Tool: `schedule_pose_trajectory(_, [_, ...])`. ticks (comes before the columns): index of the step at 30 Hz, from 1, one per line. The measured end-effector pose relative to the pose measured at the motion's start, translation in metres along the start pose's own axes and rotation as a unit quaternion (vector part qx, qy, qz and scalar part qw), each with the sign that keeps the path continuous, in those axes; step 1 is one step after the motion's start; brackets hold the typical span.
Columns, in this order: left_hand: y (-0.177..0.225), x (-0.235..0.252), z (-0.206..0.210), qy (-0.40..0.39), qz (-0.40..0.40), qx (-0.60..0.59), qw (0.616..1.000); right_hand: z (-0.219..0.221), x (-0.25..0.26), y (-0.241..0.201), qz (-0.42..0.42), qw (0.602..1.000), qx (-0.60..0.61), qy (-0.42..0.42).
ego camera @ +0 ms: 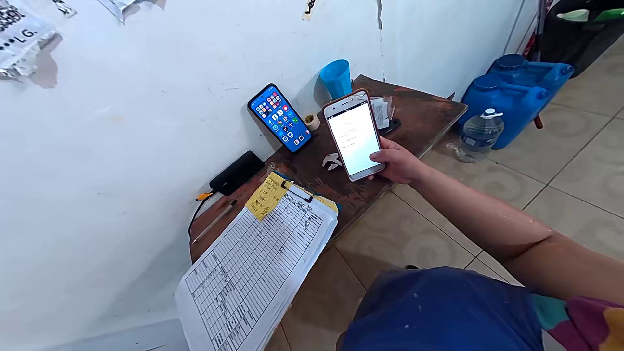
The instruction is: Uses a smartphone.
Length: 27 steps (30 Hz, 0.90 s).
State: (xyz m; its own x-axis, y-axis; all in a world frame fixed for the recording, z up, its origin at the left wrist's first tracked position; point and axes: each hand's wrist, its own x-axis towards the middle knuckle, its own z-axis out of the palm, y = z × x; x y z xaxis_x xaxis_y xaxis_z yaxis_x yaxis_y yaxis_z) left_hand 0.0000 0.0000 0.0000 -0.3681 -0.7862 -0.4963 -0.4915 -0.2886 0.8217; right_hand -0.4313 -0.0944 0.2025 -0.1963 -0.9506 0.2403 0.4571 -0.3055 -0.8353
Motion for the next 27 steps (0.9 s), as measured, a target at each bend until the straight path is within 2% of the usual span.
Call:
schedule_pose_trajectory(1, [-0.03,0.023,-0.002,-0.022,-0.07,0.081,0.994,0.0,0.0,-0.001,0.006,1.0,0.0,0.0])
schedule_pose_trajectory(3, [-0.1,0.079,-0.004,-0.098,-0.207,0.232,0.946,-0.001,0.0,-0.001,0.012,1.0,0.004,0.001])
schedule_pose_trajectory(5, [-0.179,0.119,-0.005,-0.116,-0.215,0.307,0.92,-0.002,0.001,-0.001,0.016,1.0,0.004,0.004])
schedule_pose_trajectory(7, [-0.22,0.136,-0.009,-0.108,-0.202,0.305,0.924,-0.002,0.001,-0.002,0.017,1.0,0.001,0.004])
schedule_pose_trajectory(8, [-0.226,0.139,-0.011,-0.097,-0.208,0.295,0.928,-0.001,0.001,-0.002,0.019,1.0,0.001,0.007])
schedule_pose_trajectory(13, [-0.195,0.128,-0.015,-0.072,-0.245,0.27,0.928,0.0,0.001,-0.002,0.019,1.0,-0.001,0.01])
schedule_pose_trajectory(20, [-0.244,0.148,-0.01,-0.065,-0.243,0.279,0.927,0.002,0.0,-0.004,0.023,0.999,-0.018,0.019])
schedule_pose_trajectory(27, [-0.224,0.147,-0.006,-0.067,-0.258,0.277,0.923,0.0,0.001,-0.004,0.03,1.0,-0.007,0.004])
